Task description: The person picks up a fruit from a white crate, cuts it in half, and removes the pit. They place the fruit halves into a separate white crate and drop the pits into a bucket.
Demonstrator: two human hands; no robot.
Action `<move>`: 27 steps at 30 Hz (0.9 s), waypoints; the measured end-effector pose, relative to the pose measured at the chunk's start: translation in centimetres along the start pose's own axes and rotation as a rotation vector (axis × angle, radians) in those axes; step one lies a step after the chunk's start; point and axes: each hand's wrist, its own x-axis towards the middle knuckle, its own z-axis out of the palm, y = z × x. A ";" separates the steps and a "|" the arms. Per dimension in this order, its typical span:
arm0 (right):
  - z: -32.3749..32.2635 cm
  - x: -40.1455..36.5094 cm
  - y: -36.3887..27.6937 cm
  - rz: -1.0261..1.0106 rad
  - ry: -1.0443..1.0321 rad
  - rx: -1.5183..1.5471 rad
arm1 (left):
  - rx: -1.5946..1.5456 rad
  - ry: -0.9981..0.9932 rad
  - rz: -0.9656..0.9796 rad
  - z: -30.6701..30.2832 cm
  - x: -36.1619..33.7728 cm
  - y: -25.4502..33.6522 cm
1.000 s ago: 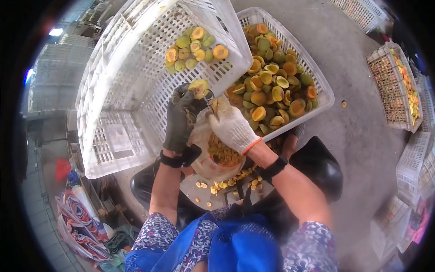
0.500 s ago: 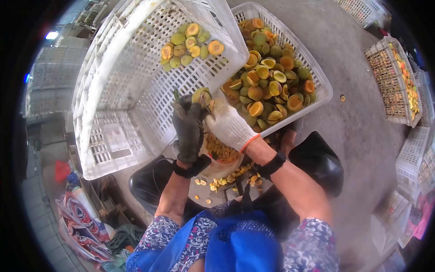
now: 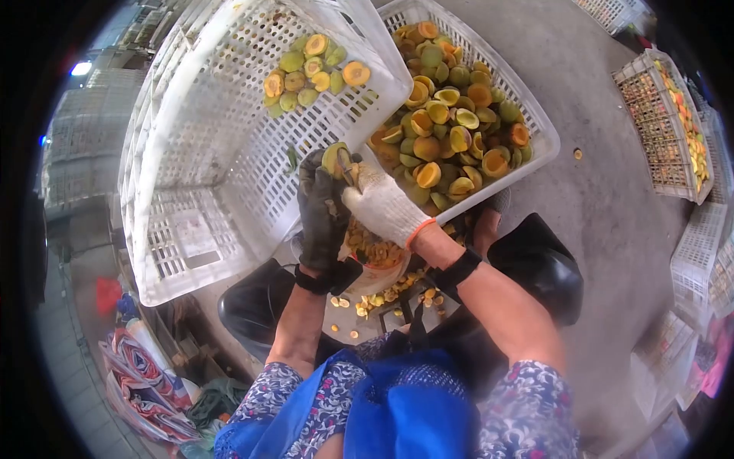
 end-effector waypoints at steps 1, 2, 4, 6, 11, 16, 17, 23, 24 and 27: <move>0.3 -0.1 0.5 -0.013 0.034 -0.018 | -0.038 0.009 -0.015 0.2 -0.3 0.1; 0.5 -0.1 0.4 -0.014 0.040 -0.016 | -0.078 0.012 -0.030 0.6 -0.4 0.3; 1.0 -0.3 0.2 -0.031 0.054 -0.009 | -0.162 0.005 -0.060 1.4 -0.5 1.1; 1.7 -0.9 0.8 -0.185 0.059 -0.254 | -0.238 0.010 -0.091 1.3 -0.6 1.2; 2.0 -1.3 1.2 -0.260 0.182 -0.112 | -0.082 -0.041 0.024 1.7 -0.2 0.3; 0.3 -1.3 0.6 -0.229 0.024 -0.190 | -0.040 -0.012 0.067 1.8 -0.4 -0.2; -0.1 -1.1 0.6 -0.221 -0.062 -0.245 | -0.064 0.013 0.061 1.8 -0.3 -0.3; -0.3 -0.7 1.2 -0.136 -0.094 -0.110 | -0.231 0.007 -0.224 0.5 1.0 0.4; -0.1 -0.7 0.9 -0.139 -0.097 -0.108 | -0.229 0.010 -0.221 1.2 1.0 1.2; -0.1 -1.0 0.0 -0.125 -0.072 -0.096 | -0.152 0.094 -0.197 2.2 0.7 2.7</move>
